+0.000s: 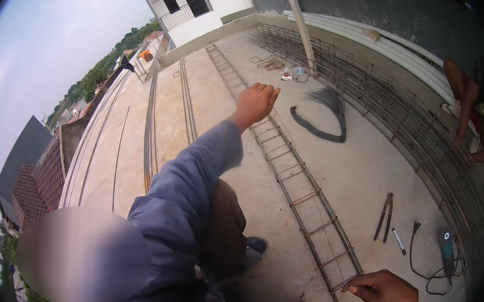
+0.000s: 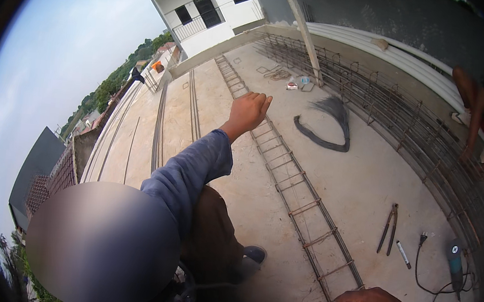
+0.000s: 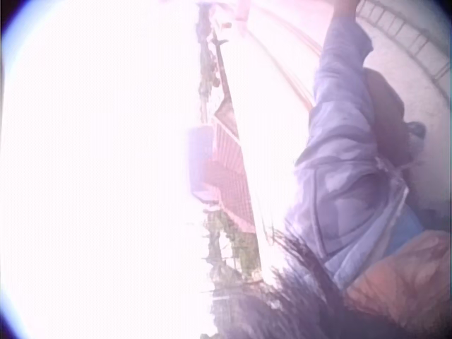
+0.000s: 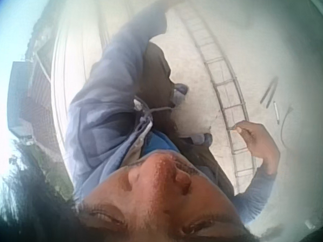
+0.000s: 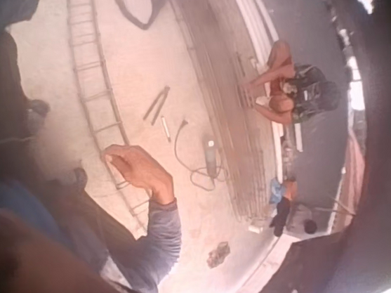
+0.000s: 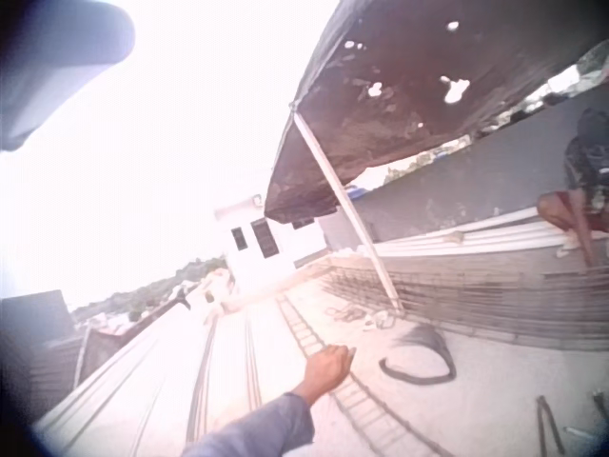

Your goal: The person assembles a rebar cage by tying thin wire around the intersections of steel bars using pliers. They work methodically along the length of the cage, securing each joint.

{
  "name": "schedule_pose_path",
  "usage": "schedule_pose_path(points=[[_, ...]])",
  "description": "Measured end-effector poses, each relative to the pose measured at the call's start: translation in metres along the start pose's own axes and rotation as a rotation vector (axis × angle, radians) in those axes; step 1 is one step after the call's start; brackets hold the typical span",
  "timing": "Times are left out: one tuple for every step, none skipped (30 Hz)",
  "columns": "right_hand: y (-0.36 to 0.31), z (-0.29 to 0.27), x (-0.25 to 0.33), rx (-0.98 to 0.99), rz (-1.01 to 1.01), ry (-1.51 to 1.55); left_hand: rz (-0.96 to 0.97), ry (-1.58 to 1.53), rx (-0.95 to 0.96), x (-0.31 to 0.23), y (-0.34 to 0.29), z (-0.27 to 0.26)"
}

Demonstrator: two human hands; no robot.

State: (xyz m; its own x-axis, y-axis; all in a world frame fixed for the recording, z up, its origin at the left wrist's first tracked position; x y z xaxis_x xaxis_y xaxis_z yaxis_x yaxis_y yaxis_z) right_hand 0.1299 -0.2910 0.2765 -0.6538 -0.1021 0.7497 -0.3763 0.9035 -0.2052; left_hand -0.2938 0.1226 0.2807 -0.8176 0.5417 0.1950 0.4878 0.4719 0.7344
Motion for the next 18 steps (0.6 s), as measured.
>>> schedule_pose_path(points=[[-0.015, -0.024, 0.024, -0.046, 0.006, 0.151, -0.030, 0.048, 0.033, 0.011, -0.015, -0.004], [-0.021, -0.037, 0.032, -0.078, 0.011, 0.303, -0.008, 0.053, 0.059, 0.018, -0.022, -0.012], [-0.022, -0.046, 0.015, -0.244, 0.049, 0.184, 0.010, 0.030, 0.059, 0.014, -0.016, -0.012], [-0.019, -0.055, -0.026, -0.423, 0.091, 0.057, 0.036, -0.003, 0.048, 0.005, -0.007, -0.007], [-0.019, -0.062, -0.070, -0.620, 0.145, -0.082, 0.049, -0.034, 0.035, -0.011, 0.007, 0.003], [-0.024, -0.060, -0.099, -0.811, 0.203, -0.221, 0.064, -0.038, 0.024, -0.020, 0.017, 0.010], [-0.014, -0.029, -0.098, -0.448, 0.187, -0.276, 0.083, -0.045, 0.018, -0.022, 0.022, 0.016], [-0.009, 0.008, -0.080, -0.073, 0.171, -0.290, 0.044, 0.005, 0.022, -0.012, 0.020, 0.017], [-0.012, 0.032, -0.050, 0.199, 0.039, 0.057, 0.096, 0.011, 0.000, 0.001, 0.017, 0.018], [-0.015, 0.041, -0.026, 0.443, -0.111, 0.415, 0.073, 0.055, 0.097, 0.008, 0.007, 0.022], [-0.019, 0.020, -0.006, 0.345, -0.205, 0.469, 0.044, 0.089, 0.148, 0.020, -0.011, 0.012], [-0.035, -0.013, 0.011, 0.231, -0.258, 0.491, 0.030, 0.069, 0.121, 0.016, -0.021, 0.020], [-0.051, -0.040, -0.013, -0.152, -0.028, 0.517, 0.060, 0.026, 0.136, 0.013, -0.024, 0.031], [-0.042, -0.040, -0.045, -0.346, 0.105, 0.420, 0.102, 0.063, 0.189, 0.024, -0.025, 0.005], [-0.041, -0.049, -0.064, -0.537, 0.305, 0.311, 0.123, 0.076, 0.203, 0.021, -0.017, 0.004], [-0.047, -0.052, -0.065, -0.611, 0.512, -0.013, 0.138, 0.014, 0.171, -0.008, 0.000, 0.038], [-0.035, -0.003, -0.095, -0.413, 0.381, -0.055, 0.139, 0.032, 0.173, -0.007, 0.005, 0.036], [-0.041, 0.038, -0.105, -0.223, 0.259, -0.122, 0.123, 0.032, 0.153, -0.012, 0.012, 0.043]])
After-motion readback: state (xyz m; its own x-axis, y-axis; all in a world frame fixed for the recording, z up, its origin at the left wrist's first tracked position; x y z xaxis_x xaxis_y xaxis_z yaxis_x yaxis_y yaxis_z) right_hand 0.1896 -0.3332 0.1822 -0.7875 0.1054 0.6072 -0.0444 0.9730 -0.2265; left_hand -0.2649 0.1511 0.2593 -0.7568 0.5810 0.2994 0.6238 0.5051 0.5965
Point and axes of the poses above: each hand's wrist, its own y-axis towards the middle knuckle, its own z-axis out of the palm, x = y × z, the point moved 2 cm from there along y, towards the middle knuckle, and after that the axes turned 1 degree about -z, right-handed, at the moved point
